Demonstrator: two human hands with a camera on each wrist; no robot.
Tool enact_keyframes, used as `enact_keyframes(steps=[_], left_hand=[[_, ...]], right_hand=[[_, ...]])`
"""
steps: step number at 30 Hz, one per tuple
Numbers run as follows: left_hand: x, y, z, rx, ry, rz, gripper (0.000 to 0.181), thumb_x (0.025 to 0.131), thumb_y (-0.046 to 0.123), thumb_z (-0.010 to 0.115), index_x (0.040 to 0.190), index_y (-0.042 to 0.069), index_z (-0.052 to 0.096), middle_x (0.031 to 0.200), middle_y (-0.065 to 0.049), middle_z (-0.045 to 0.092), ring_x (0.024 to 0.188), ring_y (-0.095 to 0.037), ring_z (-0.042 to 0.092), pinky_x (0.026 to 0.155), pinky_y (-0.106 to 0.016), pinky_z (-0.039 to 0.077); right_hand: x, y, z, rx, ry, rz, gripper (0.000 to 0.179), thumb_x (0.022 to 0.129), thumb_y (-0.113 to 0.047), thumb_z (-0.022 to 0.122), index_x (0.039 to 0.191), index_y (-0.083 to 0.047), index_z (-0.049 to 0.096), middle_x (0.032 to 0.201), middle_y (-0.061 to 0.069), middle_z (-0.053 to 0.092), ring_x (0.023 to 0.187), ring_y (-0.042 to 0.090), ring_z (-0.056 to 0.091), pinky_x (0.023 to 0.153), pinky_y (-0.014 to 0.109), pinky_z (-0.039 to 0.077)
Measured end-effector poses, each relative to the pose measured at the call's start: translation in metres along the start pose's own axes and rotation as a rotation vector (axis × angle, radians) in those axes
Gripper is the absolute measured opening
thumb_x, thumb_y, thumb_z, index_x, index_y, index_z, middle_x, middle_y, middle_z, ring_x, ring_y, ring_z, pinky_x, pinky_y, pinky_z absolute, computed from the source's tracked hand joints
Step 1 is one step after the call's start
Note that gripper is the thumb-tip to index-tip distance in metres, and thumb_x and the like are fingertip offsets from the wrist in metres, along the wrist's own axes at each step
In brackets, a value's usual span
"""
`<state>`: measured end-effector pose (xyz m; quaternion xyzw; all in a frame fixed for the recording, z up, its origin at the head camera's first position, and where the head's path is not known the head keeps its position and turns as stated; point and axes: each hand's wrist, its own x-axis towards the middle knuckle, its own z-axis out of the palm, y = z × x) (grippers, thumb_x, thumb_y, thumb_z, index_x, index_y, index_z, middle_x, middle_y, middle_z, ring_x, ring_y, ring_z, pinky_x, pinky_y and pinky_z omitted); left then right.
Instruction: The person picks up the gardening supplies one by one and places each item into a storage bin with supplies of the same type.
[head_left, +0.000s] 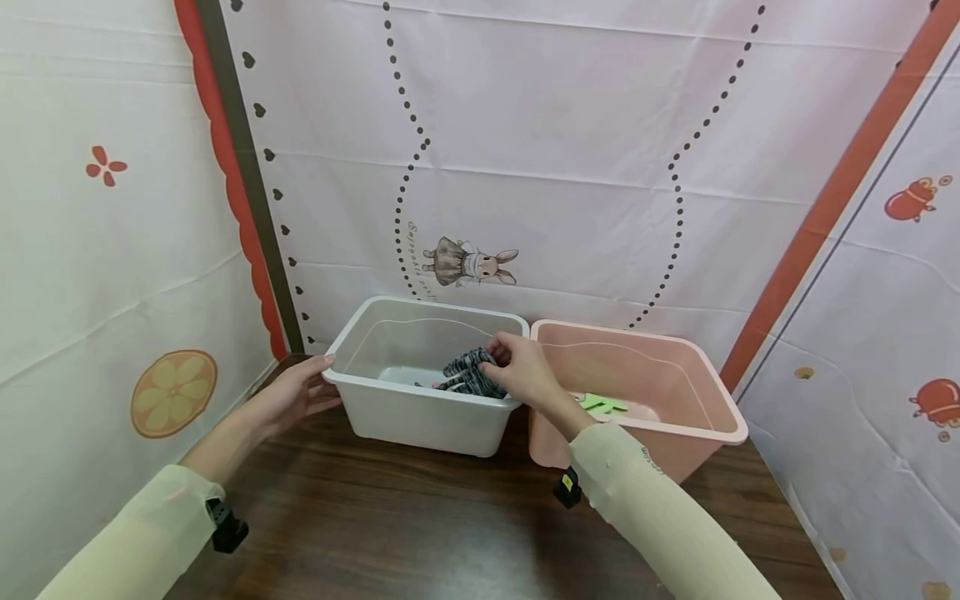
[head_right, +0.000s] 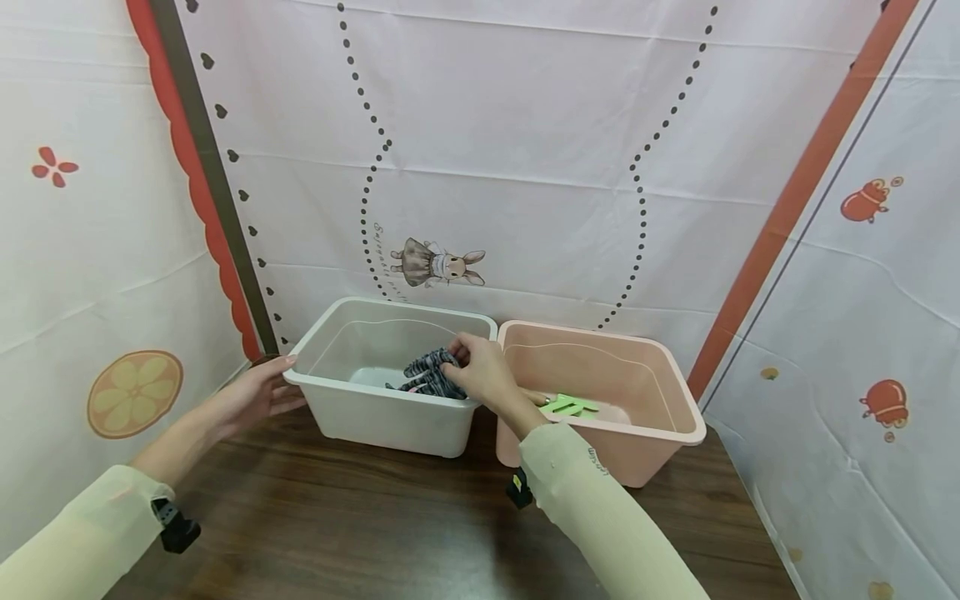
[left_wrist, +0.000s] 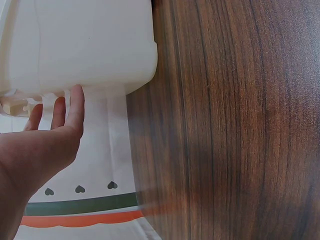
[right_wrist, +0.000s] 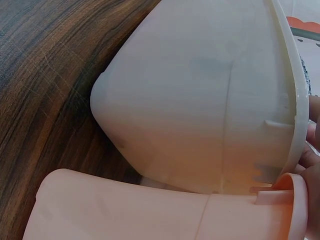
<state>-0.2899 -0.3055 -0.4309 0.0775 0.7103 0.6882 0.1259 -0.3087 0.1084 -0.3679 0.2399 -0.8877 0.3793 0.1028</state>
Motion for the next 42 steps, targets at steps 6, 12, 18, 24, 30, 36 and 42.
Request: enact_keyframes(steps=[6, 12, 18, 24, 30, 36, 42], left_hand=[[-0.0007, -0.0001, 0.0004, -0.006, 0.000, 0.004, 0.066, 0.114, 0.048, 0.041, 0.164, 0.006, 0.028, 0.148, -0.007, 0.052, 0.126, -0.019, 0.061, 0.119, -0.061, 0.039], [-0.0017, 0.0004, 0.0015, -0.002, 0.001, 0.004, 0.067, 0.114, 0.049, 0.041, 0.164, 0.006, 0.027, 0.153, -0.013, 0.047, 0.126, -0.019, 0.061, 0.119, -0.060, 0.040], [-0.0018, 0.0012, 0.0024, -0.003, 0.007, -0.007, 0.068, 0.114, 0.049, 0.041, 0.165, 0.007, 0.025, 0.156, -0.018, 0.043, 0.126, -0.019, 0.061, 0.119, -0.061, 0.039], [-0.0010, 0.0005, 0.0016, -0.007, 0.006, -0.016, 0.068, 0.114, 0.050, 0.041, 0.165, 0.008, 0.026, 0.156, -0.015, 0.044, 0.126, -0.019, 0.060, 0.119, -0.061, 0.038], [0.0001, 0.0002, 0.0017, -0.008, 0.011, -0.013, 0.068, 0.114, 0.050, 0.042, 0.165, 0.007, 0.026, 0.152, -0.012, 0.049, 0.125, -0.020, 0.061, 0.120, -0.061, 0.038], [0.0011, 0.0008, 0.0025, -0.011, 0.011, -0.013, 0.067, 0.114, 0.050, 0.042, 0.164, 0.007, 0.027, 0.151, -0.012, 0.049, 0.125, -0.020, 0.061, 0.120, -0.061, 0.038], [0.0014, 0.0014, 0.0023, -0.003, 0.021, -0.019, 0.070, 0.113, 0.051, 0.043, 0.164, 0.006, 0.025, 0.160, -0.022, 0.039, 0.126, -0.021, 0.060, 0.119, -0.062, 0.038]], right_hand=[[-0.0014, -0.0020, 0.0001, -0.008, -0.011, 0.003, 0.017, 0.093, -0.015, 0.081, 0.106, -0.011, 0.071, 0.094, 0.002, 0.070, 0.087, 0.017, 0.064, 0.079, 0.033, 0.058], [-0.0026, -0.0038, -0.0005, 0.030, -0.038, 0.009, 0.020, 0.094, -0.014, 0.081, 0.110, -0.009, 0.070, 0.101, 0.005, 0.072, 0.092, 0.019, 0.067, 0.084, 0.036, 0.061], [-0.0011, -0.0011, 0.0010, 0.087, -0.068, -0.005, 0.035, 0.094, -0.014, 0.082, 0.123, -0.004, 0.067, 0.120, 0.014, 0.071, 0.112, 0.029, 0.069, 0.101, 0.045, 0.058], [-0.0011, -0.0003, 0.0022, 0.036, -0.093, -0.011, 0.056, 0.093, -0.026, 0.085, 0.140, -0.007, 0.061, 0.139, 0.011, 0.066, 0.130, 0.027, 0.062, 0.112, 0.044, 0.051], [-0.0013, -0.0026, 0.0003, 0.006, -0.117, -0.026, 0.075, 0.090, -0.035, 0.087, 0.152, -0.009, 0.053, 0.150, 0.011, 0.060, 0.139, 0.027, 0.056, 0.117, 0.044, 0.046], [-0.0018, -0.0033, -0.0009, 0.001, -0.131, -0.030, 0.077, 0.090, -0.036, 0.086, 0.153, -0.010, 0.051, 0.151, 0.012, 0.059, 0.140, 0.027, 0.054, 0.118, 0.045, 0.045], [-0.0019, -0.0048, -0.0008, -0.040, -0.151, -0.031, 0.076, 0.093, -0.044, 0.082, 0.153, -0.011, 0.051, 0.152, 0.007, 0.058, 0.140, 0.027, 0.054, 0.116, 0.047, 0.046]])
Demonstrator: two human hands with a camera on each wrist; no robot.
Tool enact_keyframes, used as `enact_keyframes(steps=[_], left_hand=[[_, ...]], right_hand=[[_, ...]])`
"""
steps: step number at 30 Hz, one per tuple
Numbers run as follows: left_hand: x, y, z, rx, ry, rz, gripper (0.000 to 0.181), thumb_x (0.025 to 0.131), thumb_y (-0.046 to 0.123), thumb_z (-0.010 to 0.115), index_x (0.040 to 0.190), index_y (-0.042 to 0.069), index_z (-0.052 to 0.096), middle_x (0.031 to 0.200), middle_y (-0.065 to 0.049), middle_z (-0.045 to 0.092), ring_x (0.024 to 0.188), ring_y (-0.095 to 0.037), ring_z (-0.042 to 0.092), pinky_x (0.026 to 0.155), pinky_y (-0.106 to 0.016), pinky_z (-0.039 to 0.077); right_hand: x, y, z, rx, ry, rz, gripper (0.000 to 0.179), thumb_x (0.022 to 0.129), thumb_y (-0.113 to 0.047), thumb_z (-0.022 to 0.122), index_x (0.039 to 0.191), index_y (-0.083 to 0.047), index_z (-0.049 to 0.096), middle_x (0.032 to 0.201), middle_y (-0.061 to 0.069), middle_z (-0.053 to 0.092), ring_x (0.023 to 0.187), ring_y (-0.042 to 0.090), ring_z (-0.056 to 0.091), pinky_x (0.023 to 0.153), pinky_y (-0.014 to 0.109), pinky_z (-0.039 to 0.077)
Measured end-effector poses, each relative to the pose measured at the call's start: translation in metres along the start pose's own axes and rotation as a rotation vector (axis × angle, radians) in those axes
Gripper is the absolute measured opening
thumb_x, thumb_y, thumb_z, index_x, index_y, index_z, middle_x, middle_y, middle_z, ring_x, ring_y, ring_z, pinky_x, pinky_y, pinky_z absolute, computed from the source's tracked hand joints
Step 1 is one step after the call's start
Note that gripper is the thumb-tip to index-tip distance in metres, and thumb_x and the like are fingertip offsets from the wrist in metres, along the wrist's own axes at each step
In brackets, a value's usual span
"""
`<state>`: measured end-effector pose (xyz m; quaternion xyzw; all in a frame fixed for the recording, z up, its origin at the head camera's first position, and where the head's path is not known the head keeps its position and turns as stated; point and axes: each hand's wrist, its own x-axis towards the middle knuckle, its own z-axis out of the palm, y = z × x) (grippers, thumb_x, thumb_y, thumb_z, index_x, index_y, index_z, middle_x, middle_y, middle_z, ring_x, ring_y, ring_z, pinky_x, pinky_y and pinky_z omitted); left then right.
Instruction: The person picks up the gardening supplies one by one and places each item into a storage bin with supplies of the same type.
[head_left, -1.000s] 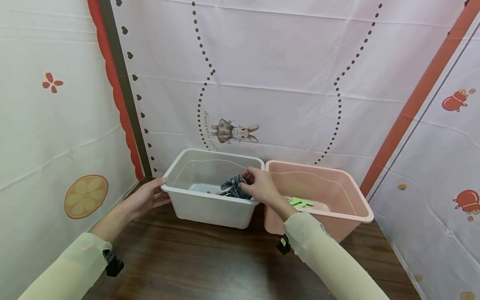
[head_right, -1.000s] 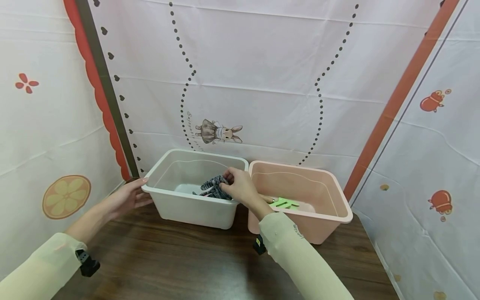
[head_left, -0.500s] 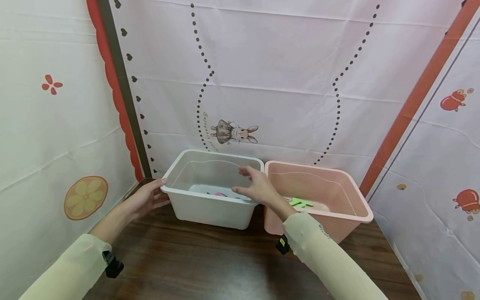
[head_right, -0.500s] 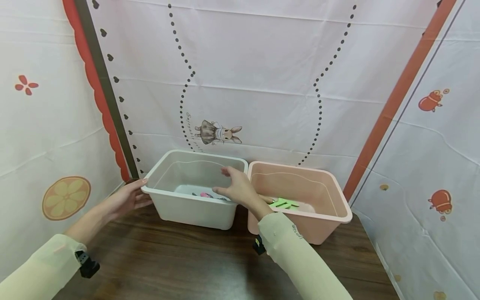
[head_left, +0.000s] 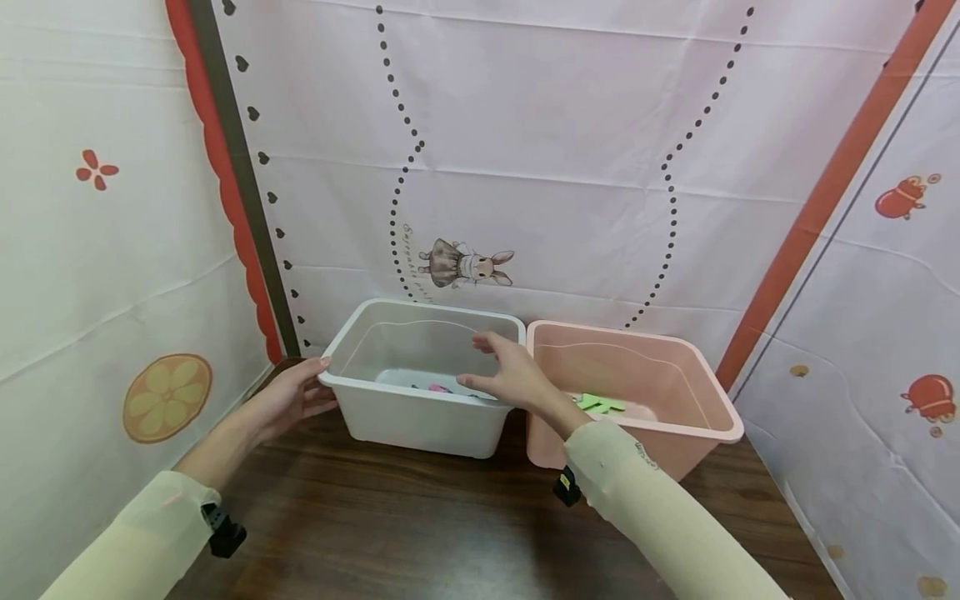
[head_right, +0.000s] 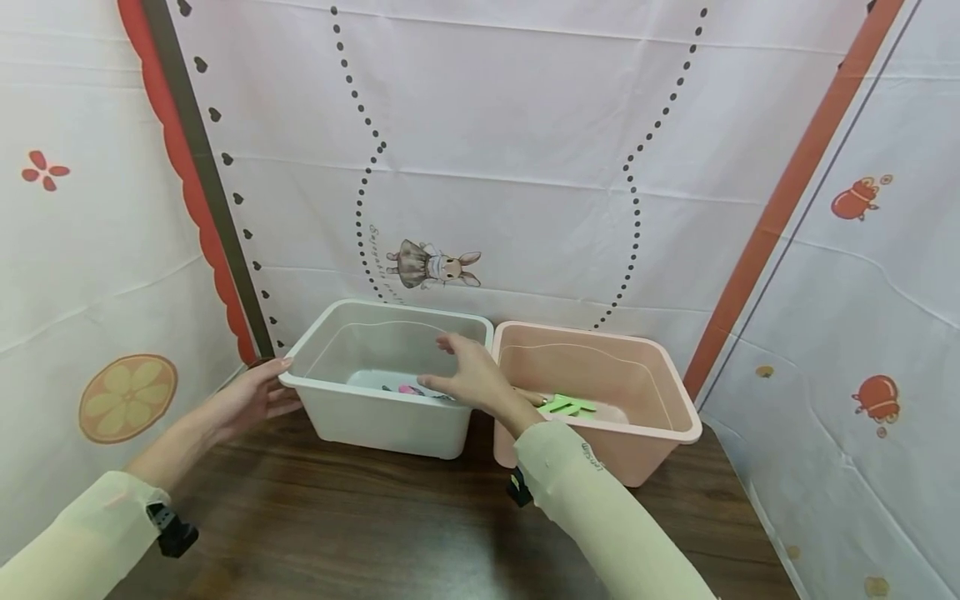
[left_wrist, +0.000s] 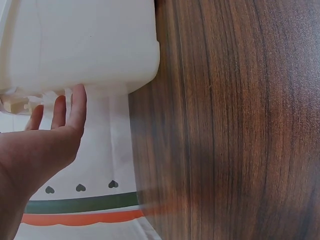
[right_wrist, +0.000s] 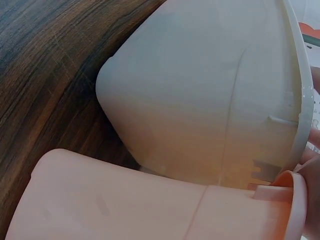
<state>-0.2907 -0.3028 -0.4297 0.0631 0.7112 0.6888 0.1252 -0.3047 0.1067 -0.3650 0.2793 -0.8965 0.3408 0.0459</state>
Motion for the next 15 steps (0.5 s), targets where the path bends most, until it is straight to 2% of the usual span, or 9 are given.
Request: enact_keyframes(steps=[6, 9, 12, 15], left_hand=[[0.000, 0.002, -0.001, -0.019, 0.013, -0.017, 0.073, 0.112, 0.050, 0.047, 0.165, 0.006, 0.022, 0.161, -0.022, 0.036, 0.120, -0.015, 0.063, 0.119, -0.062, 0.038], [0.001, 0.007, 0.000, -0.020, 0.042, -0.018, 0.074, 0.111, 0.048, 0.051, 0.166, 0.008, 0.021, 0.163, -0.021, 0.035, 0.121, -0.014, 0.063, 0.120, -0.061, 0.037], [0.002, 0.014, 0.001, 0.041, 0.087, -0.007, 0.076, 0.112, 0.043, 0.054, 0.169, 0.010, 0.016, 0.165, -0.022, 0.031, 0.131, -0.022, 0.058, 0.120, -0.059, 0.038], [0.002, 0.024, 0.003, 0.155, 0.132, 0.020, 0.076, 0.112, 0.035, 0.054, 0.170, 0.010, 0.011, 0.169, -0.025, 0.024, 0.145, -0.036, 0.044, 0.120, -0.059, 0.038]], right_hand=[[-0.001, -0.002, -0.002, 0.009, -0.031, 0.009, 0.071, 0.098, -0.051, 0.073, 0.153, -0.012, 0.052, 0.153, 0.006, 0.057, 0.140, 0.026, 0.053, 0.115, 0.048, 0.048], [0.001, -0.003, -0.006, 0.009, -0.055, 0.016, 0.069, 0.099, -0.051, 0.071, 0.153, -0.011, 0.052, 0.152, 0.008, 0.057, 0.140, 0.026, 0.053, 0.115, 0.049, 0.047], [0.002, -0.005, -0.011, 0.026, -0.097, 0.028, 0.071, 0.100, -0.050, 0.070, 0.155, -0.011, 0.049, 0.153, 0.010, 0.056, 0.142, 0.028, 0.051, 0.117, 0.050, 0.044], [0.001, -0.007, -0.017, 0.067, -0.147, 0.049, 0.073, 0.100, -0.051, 0.071, 0.158, -0.013, 0.047, 0.157, 0.010, 0.053, 0.144, 0.030, 0.048, 0.120, 0.051, 0.041]])
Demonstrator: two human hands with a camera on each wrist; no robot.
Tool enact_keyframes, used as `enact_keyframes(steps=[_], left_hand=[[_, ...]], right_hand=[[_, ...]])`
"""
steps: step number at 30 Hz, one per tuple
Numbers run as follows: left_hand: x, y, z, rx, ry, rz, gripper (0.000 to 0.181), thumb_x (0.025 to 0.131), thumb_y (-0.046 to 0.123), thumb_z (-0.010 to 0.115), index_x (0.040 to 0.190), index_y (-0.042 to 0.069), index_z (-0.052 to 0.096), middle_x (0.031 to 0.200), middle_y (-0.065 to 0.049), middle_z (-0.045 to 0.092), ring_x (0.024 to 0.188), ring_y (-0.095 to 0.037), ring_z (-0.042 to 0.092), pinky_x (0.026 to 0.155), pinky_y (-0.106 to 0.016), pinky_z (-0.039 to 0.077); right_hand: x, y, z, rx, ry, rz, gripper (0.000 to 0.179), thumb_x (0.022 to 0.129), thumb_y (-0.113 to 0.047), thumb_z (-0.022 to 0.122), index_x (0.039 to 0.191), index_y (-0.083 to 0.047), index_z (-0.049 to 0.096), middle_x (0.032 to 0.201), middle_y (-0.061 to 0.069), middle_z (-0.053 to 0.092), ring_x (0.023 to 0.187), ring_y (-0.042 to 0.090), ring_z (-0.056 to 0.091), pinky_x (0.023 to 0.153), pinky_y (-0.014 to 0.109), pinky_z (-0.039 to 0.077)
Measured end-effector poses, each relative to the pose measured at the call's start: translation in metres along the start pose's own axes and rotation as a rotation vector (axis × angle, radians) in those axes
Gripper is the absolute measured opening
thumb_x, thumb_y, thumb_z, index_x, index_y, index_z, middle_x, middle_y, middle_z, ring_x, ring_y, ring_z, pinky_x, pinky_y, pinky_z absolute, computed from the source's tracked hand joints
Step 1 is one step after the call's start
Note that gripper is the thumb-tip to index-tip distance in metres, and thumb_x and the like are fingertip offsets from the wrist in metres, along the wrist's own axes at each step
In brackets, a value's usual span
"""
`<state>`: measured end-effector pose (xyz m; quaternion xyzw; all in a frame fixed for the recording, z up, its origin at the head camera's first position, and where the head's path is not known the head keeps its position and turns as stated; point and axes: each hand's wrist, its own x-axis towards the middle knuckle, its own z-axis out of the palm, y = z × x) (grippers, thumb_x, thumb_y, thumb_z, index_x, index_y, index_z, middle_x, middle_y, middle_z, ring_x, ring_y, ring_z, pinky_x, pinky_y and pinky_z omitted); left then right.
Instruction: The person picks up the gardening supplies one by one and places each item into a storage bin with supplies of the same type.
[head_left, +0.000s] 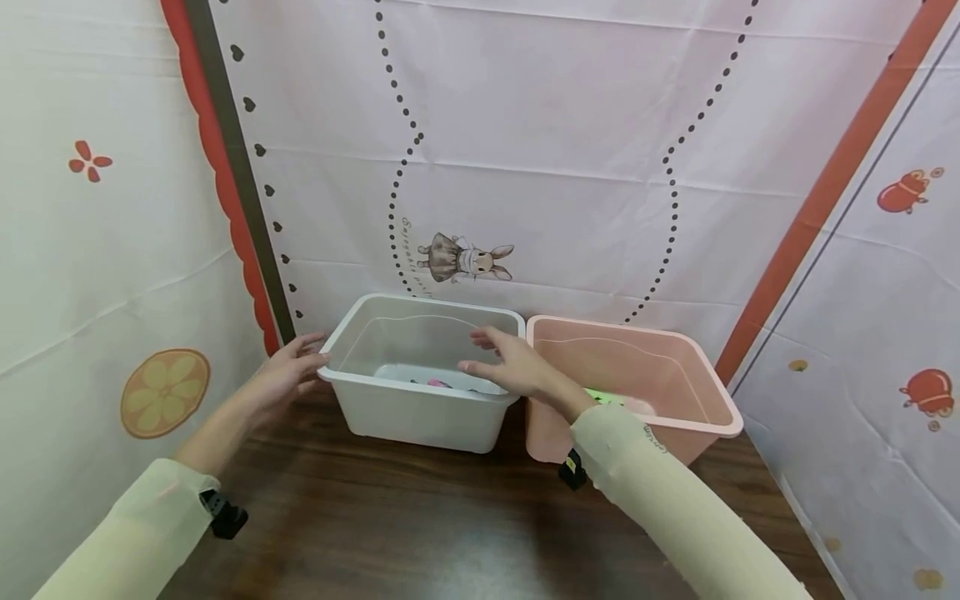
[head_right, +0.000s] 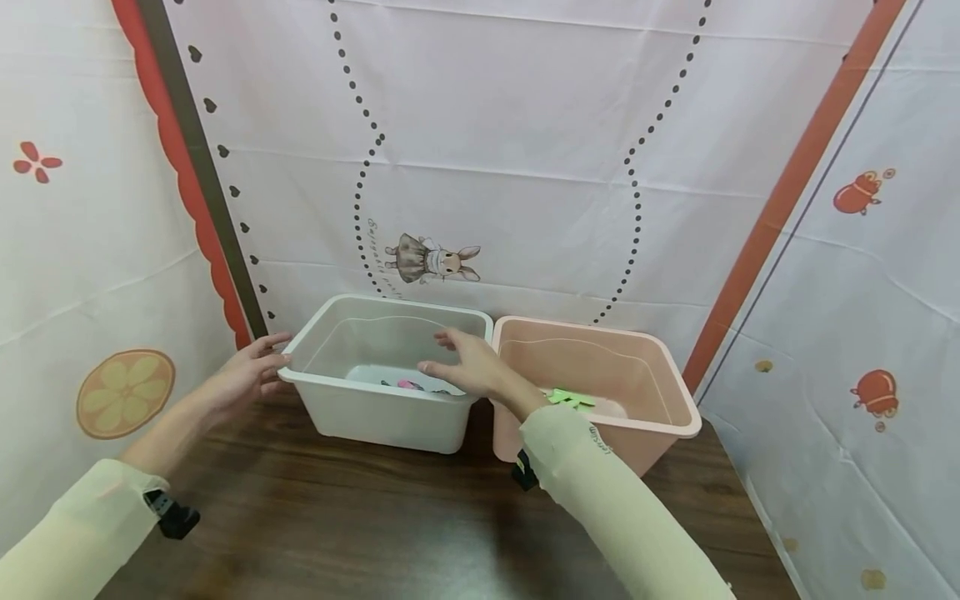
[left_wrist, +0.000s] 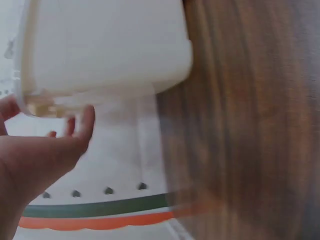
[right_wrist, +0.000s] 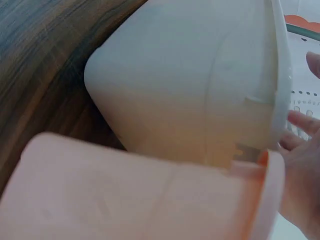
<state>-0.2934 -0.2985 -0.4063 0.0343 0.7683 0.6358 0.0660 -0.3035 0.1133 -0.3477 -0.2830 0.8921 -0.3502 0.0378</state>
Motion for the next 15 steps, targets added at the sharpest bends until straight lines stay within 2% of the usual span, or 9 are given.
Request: enact_keyframes(steps=[4, 7, 9, 13, 15], left_hand=[[0.001, 0.020, 0.003, 0.198, 0.073, 0.092, 0.074, 0.112, 0.036, 0.053, 0.169, 0.005, 0.016, 0.170, -0.029, 0.023, 0.152, -0.047, 0.031, 0.119, -0.064, 0.037], [-0.003, 0.038, 0.010, 0.357, 0.140, 0.161, 0.077, 0.110, 0.048, 0.053, 0.168, 0.007, 0.023, 0.169, -0.027, 0.027, 0.153, -0.050, 0.030, 0.116, -0.071, 0.036], [-0.007, 0.051, 0.020, 0.441, 0.160, 0.214, 0.079, 0.109, 0.051, 0.053, 0.168, 0.009, 0.024, 0.170, -0.025, 0.027, 0.154, -0.050, 0.028, 0.116, -0.073, 0.035], [-0.017, 0.074, 0.049, 0.544, 0.155, 0.354, 0.080, 0.108, 0.049, 0.059, 0.169, 0.012, 0.023, 0.168, -0.023, 0.031, 0.153, -0.047, 0.031, 0.117, -0.071, 0.034], [-0.023, 0.082, 0.064, 0.596, 0.154, 0.414, 0.081, 0.106, 0.050, 0.060, 0.170, 0.016, 0.023, 0.169, -0.021, 0.031, 0.153, -0.045, 0.031, 0.118, -0.071, 0.033]], right_hand=[[-0.010, -0.005, -0.014, -0.003, -0.024, 0.009, 0.076, 0.099, -0.057, 0.069, 0.161, -0.021, 0.045, 0.160, 0.006, 0.049, 0.145, 0.032, 0.047, 0.120, 0.053, 0.040], [-0.023, -0.011, -0.025, -0.058, -0.030, -0.021, 0.078, 0.098, -0.062, 0.066, 0.163, -0.025, 0.042, 0.163, 0.002, 0.046, 0.148, 0.029, 0.044, 0.121, 0.055, 0.038], [-0.034, -0.016, -0.032, -0.094, -0.039, -0.053, 0.079, 0.099, -0.063, 0.064, 0.164, -0.027, 0.039, 0.166, -0.001, 0.042, 0.152, 0.025, 0.039, 0.122, 0.056, 0.036], [-0.055, -0.022, -0.042, -0.168, -0.036, -0.139, 0.081, 0.100, -0.061, 0.064, 0.167, -0.026, 0.034, 0.168, -0.005, 0.037, 0.155, 0.021, 0.033, 0.125, 0.055, 0.032], [-0.067, -0.024, -0.046, -0.195, -0.021, -0.166, 0.081, 0.100, -0.060, 0.064, 0.167, -0.028, 0.032, 0.169, -0.005, 0.036, 0.155, 0.020, 0.033, 0.123, 0.053, 0.036]])
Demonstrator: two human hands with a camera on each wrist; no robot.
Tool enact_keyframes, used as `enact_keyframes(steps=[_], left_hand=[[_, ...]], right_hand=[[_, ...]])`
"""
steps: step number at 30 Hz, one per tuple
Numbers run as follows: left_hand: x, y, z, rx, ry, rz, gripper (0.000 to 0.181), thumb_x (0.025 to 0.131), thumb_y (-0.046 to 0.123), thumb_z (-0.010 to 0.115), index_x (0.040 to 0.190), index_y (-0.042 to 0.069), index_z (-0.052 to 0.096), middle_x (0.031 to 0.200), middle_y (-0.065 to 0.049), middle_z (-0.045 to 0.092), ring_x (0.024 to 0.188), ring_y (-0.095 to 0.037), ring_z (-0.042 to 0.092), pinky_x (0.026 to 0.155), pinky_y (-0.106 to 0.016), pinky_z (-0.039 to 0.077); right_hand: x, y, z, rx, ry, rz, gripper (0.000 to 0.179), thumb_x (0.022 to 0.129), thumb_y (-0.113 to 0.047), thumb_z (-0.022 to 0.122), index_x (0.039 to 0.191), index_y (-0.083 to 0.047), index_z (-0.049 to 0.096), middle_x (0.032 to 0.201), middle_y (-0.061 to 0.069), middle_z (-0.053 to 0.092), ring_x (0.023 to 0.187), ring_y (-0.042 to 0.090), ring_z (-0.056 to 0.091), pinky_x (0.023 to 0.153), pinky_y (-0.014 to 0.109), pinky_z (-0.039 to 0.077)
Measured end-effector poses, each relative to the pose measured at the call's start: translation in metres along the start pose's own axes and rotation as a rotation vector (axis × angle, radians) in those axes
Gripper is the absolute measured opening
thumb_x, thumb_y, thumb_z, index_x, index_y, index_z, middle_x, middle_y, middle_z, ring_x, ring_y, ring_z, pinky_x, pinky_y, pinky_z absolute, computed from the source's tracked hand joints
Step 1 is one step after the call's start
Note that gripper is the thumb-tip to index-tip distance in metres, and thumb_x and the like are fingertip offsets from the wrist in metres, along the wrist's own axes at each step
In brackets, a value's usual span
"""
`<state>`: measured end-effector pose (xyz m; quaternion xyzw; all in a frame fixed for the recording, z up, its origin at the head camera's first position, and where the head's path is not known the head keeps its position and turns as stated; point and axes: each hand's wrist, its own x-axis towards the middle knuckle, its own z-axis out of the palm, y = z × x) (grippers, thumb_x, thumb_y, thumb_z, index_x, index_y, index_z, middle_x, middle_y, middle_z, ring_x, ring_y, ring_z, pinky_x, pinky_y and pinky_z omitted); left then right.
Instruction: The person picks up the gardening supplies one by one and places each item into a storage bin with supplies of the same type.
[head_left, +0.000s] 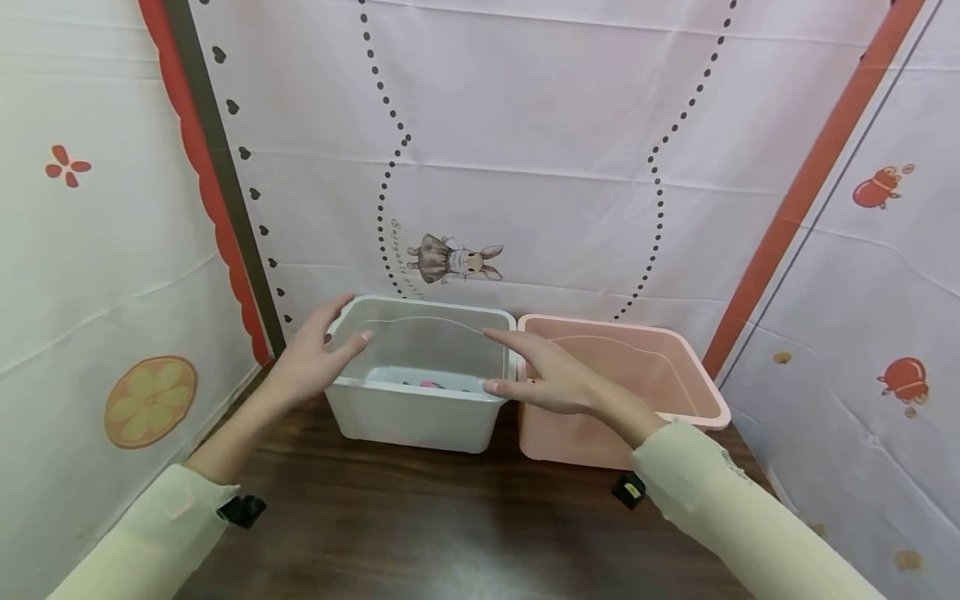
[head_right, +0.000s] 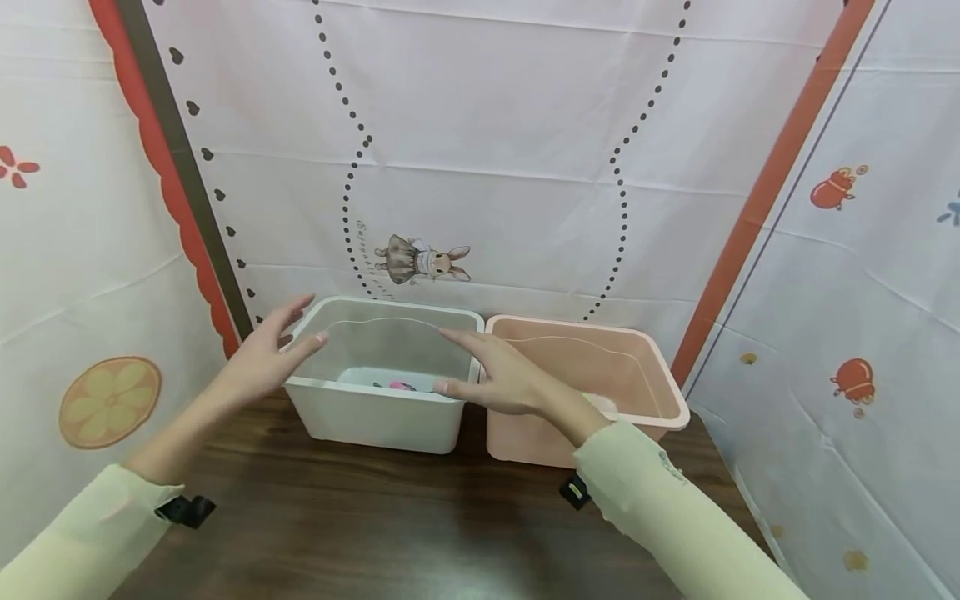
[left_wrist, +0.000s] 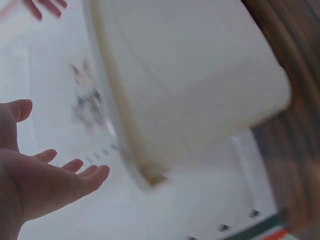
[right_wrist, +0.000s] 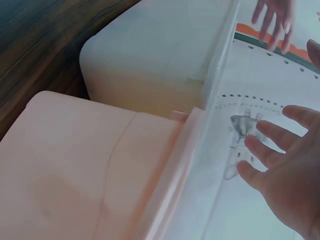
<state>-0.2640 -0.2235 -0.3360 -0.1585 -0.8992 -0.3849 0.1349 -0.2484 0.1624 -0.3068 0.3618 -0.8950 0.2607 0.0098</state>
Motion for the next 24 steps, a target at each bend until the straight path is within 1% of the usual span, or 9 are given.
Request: enact_keyframes(steps=[3, 6, 9, 12, 15, 18, 21, 24], left_hand=[[-0.005, 0.023, 0.009, 0.065, -0.006, 0.071, 0.081, 0.105, 0.053, 0.061, 0.170, 0.023, 0.023, 0.172, -0.015, 0.027, 0.156, -0.042, 0.027, 0.119, -0.074, 0.029], [-0.009, 0.042, 0.016, 0.100, -0.022, 0.136, 0.081, 0.104, 0.053, 0.063, 0.169, 0.024, 0.026, 0.172, -0.011, 0.028, 0.157, -0.039, 0.026, 0.121, -0.072, 0.026], [-0.014, 0.056, 0.022, 0.123, -0.044, 0.187, 0.081, 0.103, 0.053, 0.065, 0.168, 0.022, 0.029, 0.170, -0.010, 0.032, 0.155, -0.037, 0.031, 0.122, -0.068, 0.029], [-0.018, 0.065, 0.028, 0.144, -0.047, 0.245, 0.081, 0.102, 0.049, 0.069, 0.167, 0.021, 0.032, 0.169, -0.010, 0.034, 0.154, -0.036, 0.033, 0.122, -0.065, 0.031], [-0.023, 0.070, 0.035, 0.170, -0.028, 0.319, 0.080, 0.100, 0.046, 0.072, 0.166, 0.018, 0.036, 0.170, -0.009, 0.034, 0.153, -0.037, 0.034, 0.122, -0.063, 0.032], [-0.029, 0.076, 0.041, 0.209, -0.008, 0.371, 0.081, 0.098, 0.047, 0.074, 0.165, 0.017, 0.038, 0.169, -0.009, 0.035, 0.154, -0.036, 0.034, 0.122, -0.063, 0.033], [-0.035, 0.082, 0.047, 0.247, 0.006, 0.404, 0.082, 0.098, 0.051, 0.074, 0.164, 0.019, 0.039, 0.169, -0.008, 0.036, 0.156, -0.035, 0.031, 0.123, -0.063, 0.031], [-0.043, 0.086, 0.054, 0.277, 0.014, 0.421, 0.082, 0.097, 0.055, 0.072, 0.165, 0.024, 0.038, 0.170, -0.006, 0.034, 0.159, -0.034, 0.024, 0.124, -0.065, 0.026]], right_hand=[[-0.019, -0.003, -0.004, -0.004, 0.022, -0.021, 0.083, 0.099, -0.059, 0.068, 0.167, -0.030, 0.031, 0.169, -0.002, 0.034, 0.155, 0.021, 0.032, 0.119, 0.050, 0.043], [-0.041, -0.005, -0.008, -0.019, 0.052, -0.026, 0.086, 0.097, -0.059, 0.072, 0.167, -0.032, 0.031, 0.170, -0.001, 0.031, 0.156, 0.023, 0.030, 0.118, 0.050, 0.043], [-0.059, -0.006, -0.011, -0.068, 0.097, -0.048, 0.086, 0.096, -0.057, 0.073, 0.167, -0.031, 0.032, 0.170, -0.002, 0.031, 0.157, 0.025, 0.029, 0.123, 0.056, 0.035], [-0.076, -0.009, -0.014, -0.096, 0.140, -0.052, 0.086, 0.096, -0.054, 0.074, 0.167, -0.034, 0.030, 0.171, -0.006, 0.030, 0.158, 0.025, 0.028, 0.123, 0.060, 0.033], [-0.093, -0.013, -0.018, -0.130, 0.184, -0.045, 0.089, 0.095, -0.051, 0.076, 0.168, -0.036, 0.028, 0.172, -0.010, 0.027, 0.159, 0.022, 0.026, 0.122, 0.061, 0.032], [-0.111, -0.015, -0.017, -0.157, 0.236, -0.036, 0.093, 0.093, -0.046, 0.080, 0.168, -0.034, 0.026, 0.174, -0.009, 0.024, 0.159, 0.021, 0.025, 0.122, 0.061, 0.033], [-0.127, -0.014, -0.013, -0.160, 0.296, -0.002, 0.097, 0.091, -0.041, 0.084, 0.169, -0.033, 0.027, 0.174, -0.008, 0.024, 0.158, 0.021, 0.026, 0.121, 0.055, 0.035], [-0.142, -0.011, -0.006, -0.182, 0.356, 0.023, 0.100, 0.088, -0.038, 0.087, 0.169, -0.030, 0.028, 0.174, -0.006, 0.025, 0.159, 0.023, 0.026, 0.124, 0.043, 0.031]])
